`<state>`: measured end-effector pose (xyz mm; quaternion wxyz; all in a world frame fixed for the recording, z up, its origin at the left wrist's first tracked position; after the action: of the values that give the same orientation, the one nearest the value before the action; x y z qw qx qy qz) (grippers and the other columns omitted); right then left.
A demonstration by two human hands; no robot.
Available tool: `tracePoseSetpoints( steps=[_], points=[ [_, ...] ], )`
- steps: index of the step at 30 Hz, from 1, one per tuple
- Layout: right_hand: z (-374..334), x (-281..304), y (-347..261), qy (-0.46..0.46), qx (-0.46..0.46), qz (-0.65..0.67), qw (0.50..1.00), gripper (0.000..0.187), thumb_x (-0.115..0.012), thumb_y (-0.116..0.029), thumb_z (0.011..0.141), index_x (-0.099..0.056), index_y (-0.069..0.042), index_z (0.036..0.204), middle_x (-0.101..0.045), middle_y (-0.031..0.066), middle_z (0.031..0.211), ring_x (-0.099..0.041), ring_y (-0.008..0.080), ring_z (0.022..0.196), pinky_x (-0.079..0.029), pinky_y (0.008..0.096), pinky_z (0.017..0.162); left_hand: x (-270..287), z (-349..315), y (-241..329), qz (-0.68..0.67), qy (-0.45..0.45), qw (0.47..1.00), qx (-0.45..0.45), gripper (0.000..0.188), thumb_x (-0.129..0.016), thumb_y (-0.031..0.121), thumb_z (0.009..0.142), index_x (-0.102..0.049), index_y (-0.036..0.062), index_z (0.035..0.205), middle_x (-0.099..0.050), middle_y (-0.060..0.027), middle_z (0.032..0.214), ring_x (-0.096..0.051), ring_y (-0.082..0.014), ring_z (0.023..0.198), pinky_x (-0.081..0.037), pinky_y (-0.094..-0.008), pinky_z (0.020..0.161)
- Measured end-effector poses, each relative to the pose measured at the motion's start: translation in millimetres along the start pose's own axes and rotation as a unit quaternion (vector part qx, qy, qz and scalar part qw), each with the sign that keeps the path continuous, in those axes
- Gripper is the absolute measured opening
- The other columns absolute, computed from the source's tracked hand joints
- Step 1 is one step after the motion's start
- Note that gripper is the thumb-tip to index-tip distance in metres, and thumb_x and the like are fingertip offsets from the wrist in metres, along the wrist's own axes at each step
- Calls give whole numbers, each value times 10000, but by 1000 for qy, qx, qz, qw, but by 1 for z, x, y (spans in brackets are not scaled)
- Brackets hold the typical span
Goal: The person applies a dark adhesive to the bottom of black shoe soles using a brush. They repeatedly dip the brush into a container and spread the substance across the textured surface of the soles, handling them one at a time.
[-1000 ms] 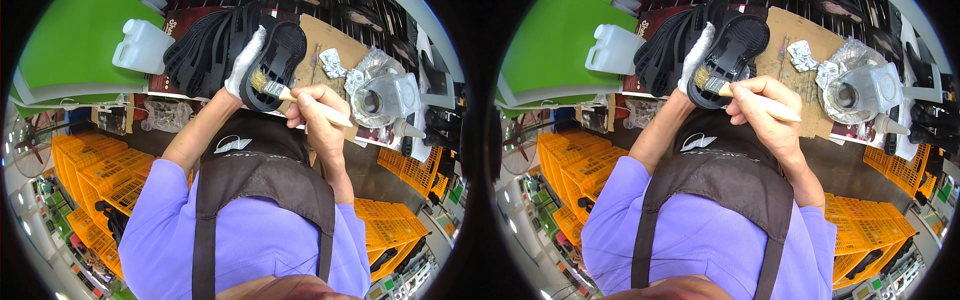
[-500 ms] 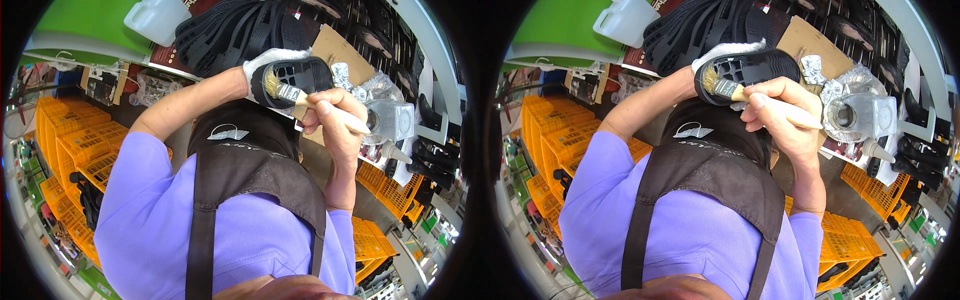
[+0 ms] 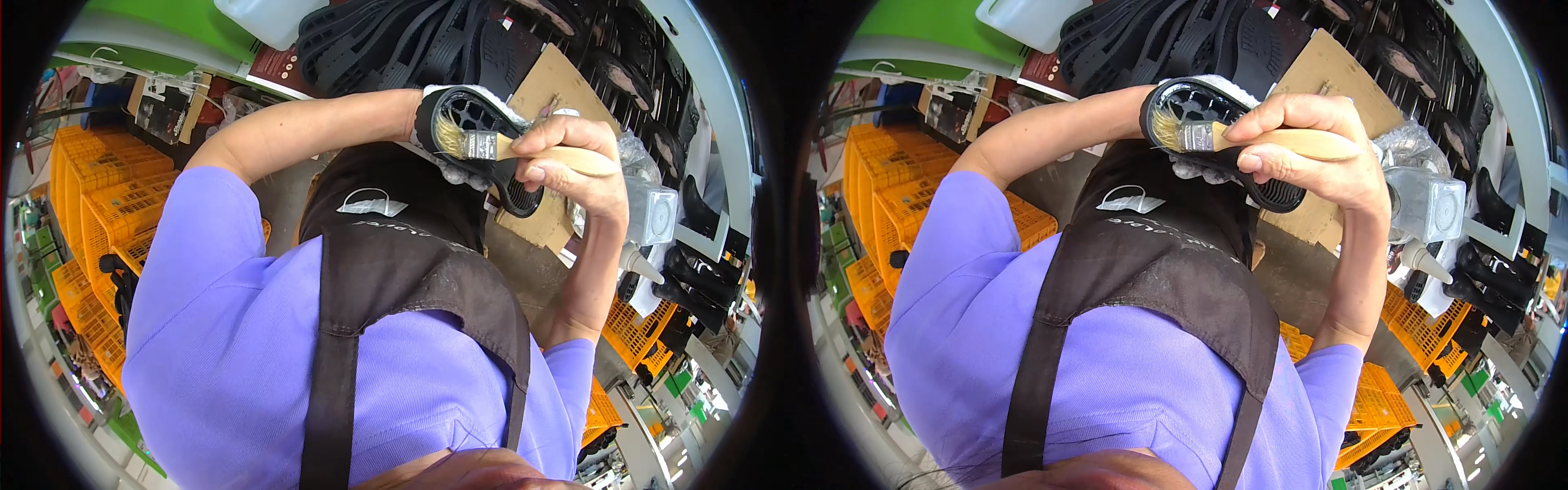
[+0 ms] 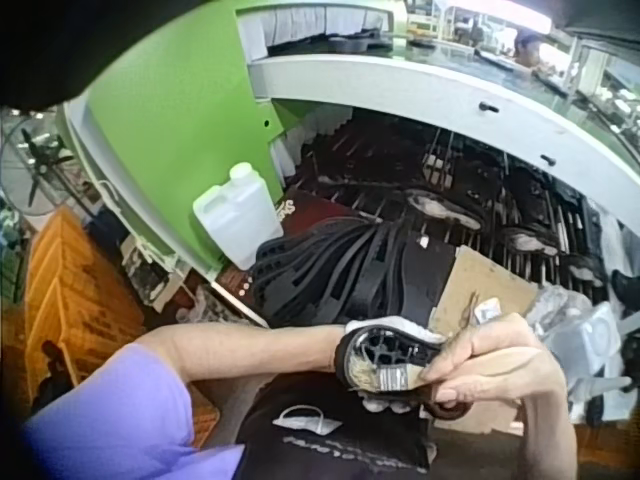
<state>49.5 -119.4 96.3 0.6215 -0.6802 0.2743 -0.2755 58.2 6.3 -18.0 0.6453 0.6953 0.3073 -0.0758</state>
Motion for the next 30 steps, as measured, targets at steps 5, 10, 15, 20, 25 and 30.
tracePoseSetpoints(
  steps=[5, 10, 15, 20, 25, 30],
  points=[
    [6, 6, 0, -93, 26, -68, 993, 190, -722, -62, 739, -678, 7, 910, -666, 91, 840, -632, 135, 739, -516, 249, 664, -4, -7, 6, -93, -12, 992, 85, 226, -584, 174, 854, -585, -4, 993, -611, -108, 708, -612, -204, 546, -498, -271, 386],
    [-9, 20, -8, -164, 66, -141, 974, 179, -660, -74, 800, -656, 19, 954, -670, 127, 923, -645, 209, 858, -508, 299, 771, -14, 1, 18, -169, -35, 961, 215, 272, -495, 206, 894, -552, -5, 1057, -614, -143, 729, -633, -243, 585, -534, -320, 441],
    [-15, 38, 4, -187, 65, -72, 978, 190, -643, -109, 822, -657, -8, 982, -662, 136, 948, -621, 224, 906, -480, 315, 787, -4, 4, 24, -307, -29, 923, 229, 386, -360, 269, 956, -518, -52, 1100, -631, -189, 856, -648, -296, 628, -568, -354, 543],
    [-45, 48, 15, -133, 10, -154, 979, 210, -659, -96, 774, -661, -9, 966, -676, 107, 913, -636, 206, 850, -483, 304, 745, 3, 18, 11, -299, 18, 932, 205, 446, -380, 328, 943, -544, -74, 1046, -639, -209, 843, -639, -302, 578, -547, -344, 466],
    [-69, 57, -7, -90, -10, -244, 966, 199, -666, -100, 766, -668, -21, 948, -682, 87, 890, -641, 189, 811, -487, 293, 710, -9, 22, 26, -372, 24, 916, 151, 582, -344, 463, 918, -519, -68, 1079, -601, -293, 797, -608, -381, 541, -512, -437, 405],
    [-82, 69, -34, 28, 56, -251, 966, 194, -669, -126, 776, -665, -22, 940, -680, 84, 852, -644, 169, 770, -501, 285, 674, -12, 21, 40, -332, 14, 935, 125, 739, -299, 613, 869, -560, -63, 1014, -610, -272, 766, -613, -358, 546, -528, -413, 447]
  ],
)
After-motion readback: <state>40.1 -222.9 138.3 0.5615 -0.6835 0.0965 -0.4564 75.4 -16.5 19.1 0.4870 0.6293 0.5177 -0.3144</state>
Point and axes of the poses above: each hand's wrist, its own z-axis towards the middle knuckle, its own x-axis out of the back of the hand, y = z × x, the point moved 4 cm from there along z, towards the middle knuckle
